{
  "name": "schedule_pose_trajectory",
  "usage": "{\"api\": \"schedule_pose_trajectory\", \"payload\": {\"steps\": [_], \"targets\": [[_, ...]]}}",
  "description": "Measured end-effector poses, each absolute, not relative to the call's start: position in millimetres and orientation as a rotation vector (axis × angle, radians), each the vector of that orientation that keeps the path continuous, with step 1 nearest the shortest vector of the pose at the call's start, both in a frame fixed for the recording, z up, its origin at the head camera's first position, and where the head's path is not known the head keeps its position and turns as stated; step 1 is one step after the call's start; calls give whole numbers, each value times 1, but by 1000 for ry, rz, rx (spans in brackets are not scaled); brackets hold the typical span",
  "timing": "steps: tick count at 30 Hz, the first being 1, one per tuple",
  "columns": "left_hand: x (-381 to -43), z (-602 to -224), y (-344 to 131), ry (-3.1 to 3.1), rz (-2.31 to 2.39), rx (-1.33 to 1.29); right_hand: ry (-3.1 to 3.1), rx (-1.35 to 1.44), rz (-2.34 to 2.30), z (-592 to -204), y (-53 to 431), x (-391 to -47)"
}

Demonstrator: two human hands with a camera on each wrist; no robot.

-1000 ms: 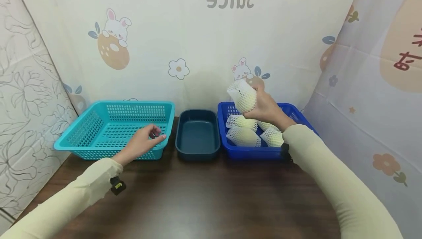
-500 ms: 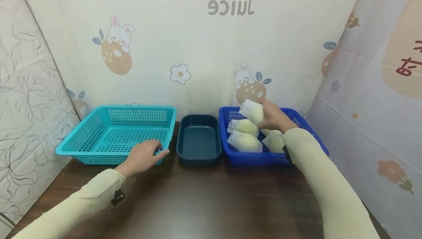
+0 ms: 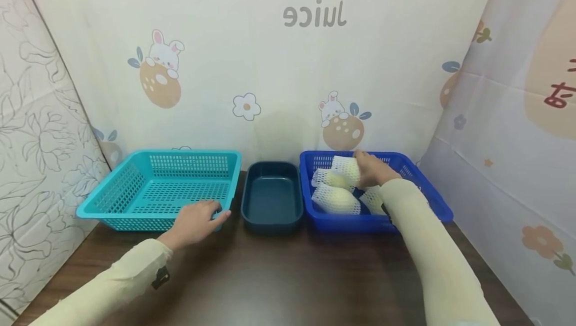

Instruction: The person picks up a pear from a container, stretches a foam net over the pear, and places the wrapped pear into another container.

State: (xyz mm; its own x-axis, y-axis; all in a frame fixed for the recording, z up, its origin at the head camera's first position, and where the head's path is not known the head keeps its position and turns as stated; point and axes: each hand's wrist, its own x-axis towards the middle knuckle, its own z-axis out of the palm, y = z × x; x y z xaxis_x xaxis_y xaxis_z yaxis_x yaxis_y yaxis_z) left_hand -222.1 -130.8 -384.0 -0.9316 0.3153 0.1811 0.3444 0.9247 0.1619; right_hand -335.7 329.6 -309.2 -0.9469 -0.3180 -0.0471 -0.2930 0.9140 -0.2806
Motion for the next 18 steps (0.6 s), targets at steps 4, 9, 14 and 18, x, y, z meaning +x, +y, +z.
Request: {"api": "schedule_pose_trajectory", "payload": {"steps": [4,9,14,18], "targets": [[-223,-385,-130,-2935,-289,-505,2920,-467,-407,-314,332,-334],[-221,-383,-129,-2932,-302,-512,2851,-431,-423,-316,335,-327],[-223,-382,-130,-2934,-289,-510,2806,-440,-416,-314,333,-321],[-223,-381,-129,-2936,-285,-507,2786,-401,-437,-318,336,-323]]}}
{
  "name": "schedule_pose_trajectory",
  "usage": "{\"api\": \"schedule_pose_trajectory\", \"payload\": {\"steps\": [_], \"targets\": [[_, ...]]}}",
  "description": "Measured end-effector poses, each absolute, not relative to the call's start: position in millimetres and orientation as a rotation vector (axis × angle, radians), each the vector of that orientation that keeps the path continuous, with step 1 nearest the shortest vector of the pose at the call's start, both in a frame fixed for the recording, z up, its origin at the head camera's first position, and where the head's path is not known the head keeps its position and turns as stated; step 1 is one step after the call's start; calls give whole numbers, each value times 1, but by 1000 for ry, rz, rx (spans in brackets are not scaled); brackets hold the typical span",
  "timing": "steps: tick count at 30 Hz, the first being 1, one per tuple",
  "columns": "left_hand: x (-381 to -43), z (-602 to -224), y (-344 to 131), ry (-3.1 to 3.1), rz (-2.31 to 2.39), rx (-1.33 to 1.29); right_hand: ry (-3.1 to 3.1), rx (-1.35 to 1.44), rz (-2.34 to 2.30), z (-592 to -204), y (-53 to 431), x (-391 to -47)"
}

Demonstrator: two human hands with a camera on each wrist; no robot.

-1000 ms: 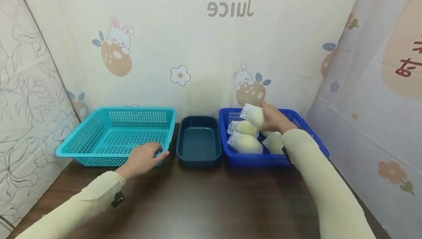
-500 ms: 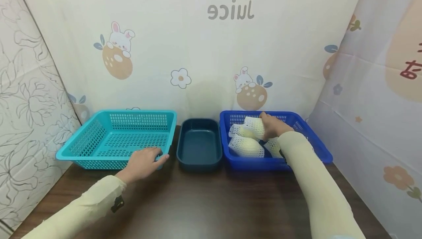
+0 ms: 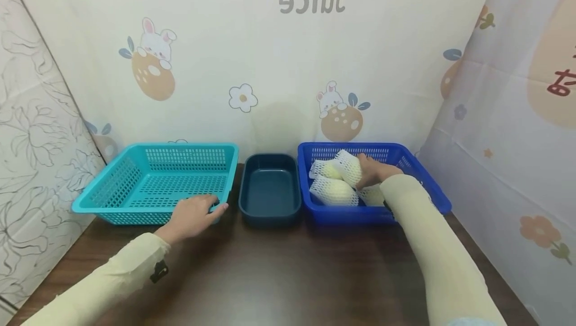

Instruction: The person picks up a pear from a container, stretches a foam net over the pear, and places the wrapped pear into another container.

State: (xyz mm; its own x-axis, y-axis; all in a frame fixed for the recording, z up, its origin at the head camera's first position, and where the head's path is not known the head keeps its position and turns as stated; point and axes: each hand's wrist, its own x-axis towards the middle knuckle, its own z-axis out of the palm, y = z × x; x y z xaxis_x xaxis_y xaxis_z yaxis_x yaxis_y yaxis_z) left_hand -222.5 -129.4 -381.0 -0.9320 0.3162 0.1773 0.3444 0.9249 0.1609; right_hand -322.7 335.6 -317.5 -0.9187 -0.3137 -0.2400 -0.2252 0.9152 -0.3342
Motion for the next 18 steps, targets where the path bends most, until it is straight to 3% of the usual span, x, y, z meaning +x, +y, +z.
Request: {"api": "schedule_pose_trajectory", "payload": {"steps": [18], "targets": [[-229,-383,-131,-2945,-442,-554,2865,-353,-343,-321,340,-327]]}}
